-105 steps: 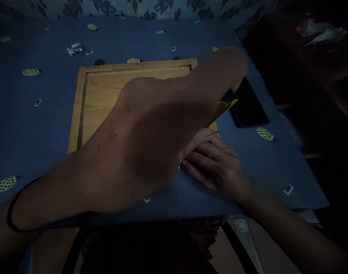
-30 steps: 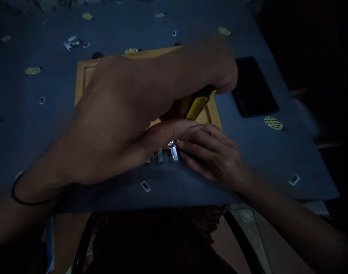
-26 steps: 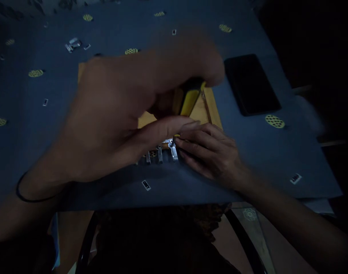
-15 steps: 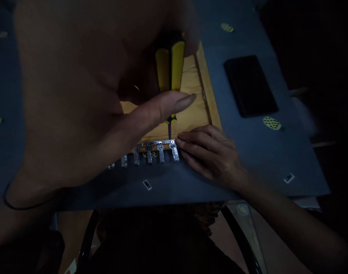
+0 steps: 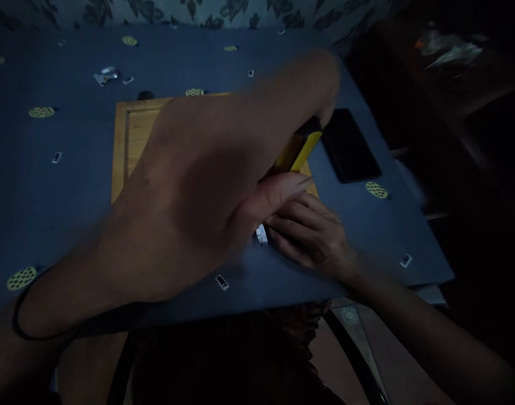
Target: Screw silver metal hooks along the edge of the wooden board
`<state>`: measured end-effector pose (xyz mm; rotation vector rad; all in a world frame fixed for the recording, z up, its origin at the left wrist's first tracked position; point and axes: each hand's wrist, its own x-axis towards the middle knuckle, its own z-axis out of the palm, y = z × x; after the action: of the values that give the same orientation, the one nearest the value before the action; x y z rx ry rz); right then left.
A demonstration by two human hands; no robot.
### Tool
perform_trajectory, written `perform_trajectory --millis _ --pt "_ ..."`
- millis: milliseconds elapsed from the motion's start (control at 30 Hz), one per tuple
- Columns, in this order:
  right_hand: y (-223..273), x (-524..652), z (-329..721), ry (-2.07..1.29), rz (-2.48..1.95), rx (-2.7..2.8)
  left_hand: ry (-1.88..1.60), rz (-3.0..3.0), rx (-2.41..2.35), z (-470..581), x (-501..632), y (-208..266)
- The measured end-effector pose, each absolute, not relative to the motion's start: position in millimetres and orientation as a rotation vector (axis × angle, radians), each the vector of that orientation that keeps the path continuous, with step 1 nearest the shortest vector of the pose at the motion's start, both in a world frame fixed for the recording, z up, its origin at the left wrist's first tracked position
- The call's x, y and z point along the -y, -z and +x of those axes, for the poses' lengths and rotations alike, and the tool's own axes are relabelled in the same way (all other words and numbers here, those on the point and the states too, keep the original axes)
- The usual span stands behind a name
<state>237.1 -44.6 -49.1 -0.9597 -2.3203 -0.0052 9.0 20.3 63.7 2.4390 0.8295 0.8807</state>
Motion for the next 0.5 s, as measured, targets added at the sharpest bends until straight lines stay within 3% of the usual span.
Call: perform_trajectory --millis 500 --pt "53 46 239 -0.033 -0.980 2.317 -0.784 2.569 -0.867 15 -24 -61"
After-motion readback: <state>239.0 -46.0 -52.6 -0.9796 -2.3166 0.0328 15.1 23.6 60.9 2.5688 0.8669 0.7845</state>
